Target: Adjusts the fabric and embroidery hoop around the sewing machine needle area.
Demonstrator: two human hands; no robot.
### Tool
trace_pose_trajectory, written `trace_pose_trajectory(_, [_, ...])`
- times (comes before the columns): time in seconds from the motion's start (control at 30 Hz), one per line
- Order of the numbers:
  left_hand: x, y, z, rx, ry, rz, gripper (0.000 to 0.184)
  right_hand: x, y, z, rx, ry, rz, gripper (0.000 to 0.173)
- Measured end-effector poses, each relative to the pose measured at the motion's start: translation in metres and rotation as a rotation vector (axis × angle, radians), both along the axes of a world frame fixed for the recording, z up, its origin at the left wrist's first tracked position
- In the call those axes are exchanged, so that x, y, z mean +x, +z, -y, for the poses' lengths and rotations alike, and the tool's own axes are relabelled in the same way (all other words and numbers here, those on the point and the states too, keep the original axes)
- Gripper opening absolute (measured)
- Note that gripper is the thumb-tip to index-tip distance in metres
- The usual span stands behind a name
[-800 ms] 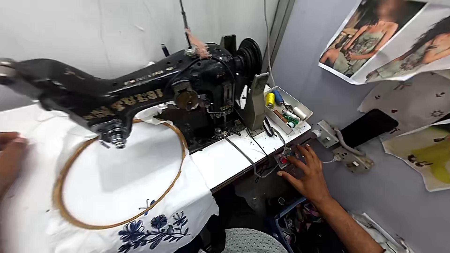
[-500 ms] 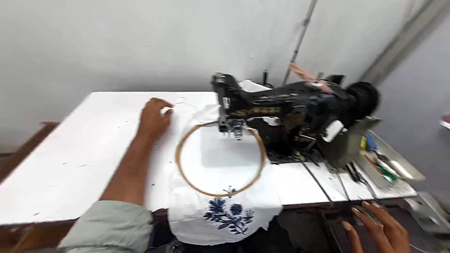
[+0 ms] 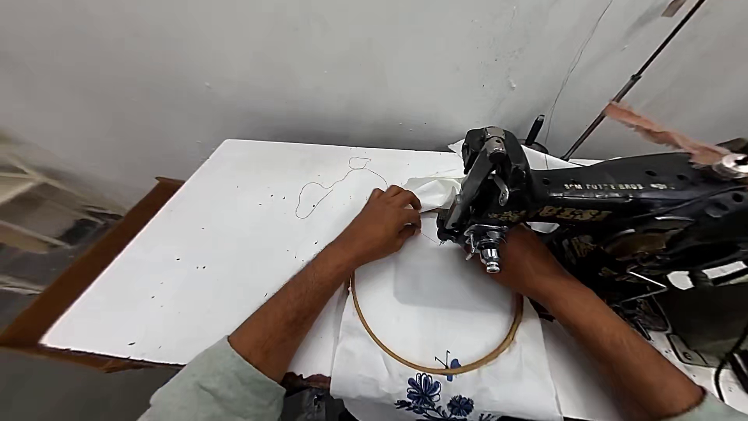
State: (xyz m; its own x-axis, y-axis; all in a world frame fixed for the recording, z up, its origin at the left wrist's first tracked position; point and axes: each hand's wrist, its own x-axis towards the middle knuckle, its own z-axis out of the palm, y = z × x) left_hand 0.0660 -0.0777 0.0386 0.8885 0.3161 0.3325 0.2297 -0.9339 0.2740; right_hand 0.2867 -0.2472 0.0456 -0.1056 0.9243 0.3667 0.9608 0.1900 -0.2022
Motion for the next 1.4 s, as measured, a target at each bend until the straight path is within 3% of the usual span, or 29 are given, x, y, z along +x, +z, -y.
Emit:
trace_pose_trajectory(0.07, [-0.010, 0.004, -0.022, -0.020, 0.036, 0.012, 0.015, -0.013, 0.020, -0.006, -0.268, -0.171, -0.040, 0.018])
trace_pose_trajectory(0.2, [-0.034, -0.004, -0.057, -0.039, 0.148, 0.064, 0.023, -0.020, 0.026, -0.014, -0.517, -0.483, -0.242, 0.024])
trace_pose_trajectory(0.33, [-0.014, 0.004, -0.018, -0.015, 0.130, 0.176, 0.024, -0.010, 0.012, -0.011, -0.380, -0.493, -0.365, 0.021])
trace_pose_trajectory(0.5, [0.009, 0.003, 0.028, -0.265, -0.048, 0.036, 0.025, -0.003, -0.001, -0.011, -0.124, -0.382, -0.288, 0.018])
trace_pose_trajectory(0.63, [0.008, -0.009, 0.023, -0.140, -0.003, 0.076, 0.014, -0.001, -0.012, -0.018, 0.061, -0.351, -0.254, 0.020])
trace_pose_trajectory(0.8, [-0.008, 0.000, -0.005, 0.084, 0.057, 0.166, 0.019, -0.001, -0.003, -0.014, -0.024, -0.362, -0.374, 0.018])
trace_pose_trajectory(0.97, [-0.036, -0.002, -0.040, -0.073, 0.186, 0.211, 0.019, 0.010, -0.011, -0.015, 0.090, -0.303, -0.390, 0.016])
trace_pose_trajectory(1.13, [-0.040, -0.015, -0.050, -0.161, 0.159, 0.238, 0.020, 0.008, -0.007, -0.003, -0.126, -0.347, -0.322, 0.026])
trace_pose_trajectory(1.2, [-0.038, -0.006, -0.046, -0.302, 0.155, 0.370, 0.021, 0.011, -0.012, -0.003, -0.084, -0.309, -0.253, 0.025])
trace_pose_trajectory(1.33, [-0.029, 0.023, -0.021, -0.968, -0.018, 0.834, 0.024, 0.018, -0.032, -0.012, 0.148, -0.235, -0.133, 0.013])
trace_pose_trajectory(1.4, [-0.024, 0.033, -0.006, -1.210, -0.082, 0.966, 0.034, 0.016, -0.028, -0.014, 0.101, -0.270, -0.138, 0.013])
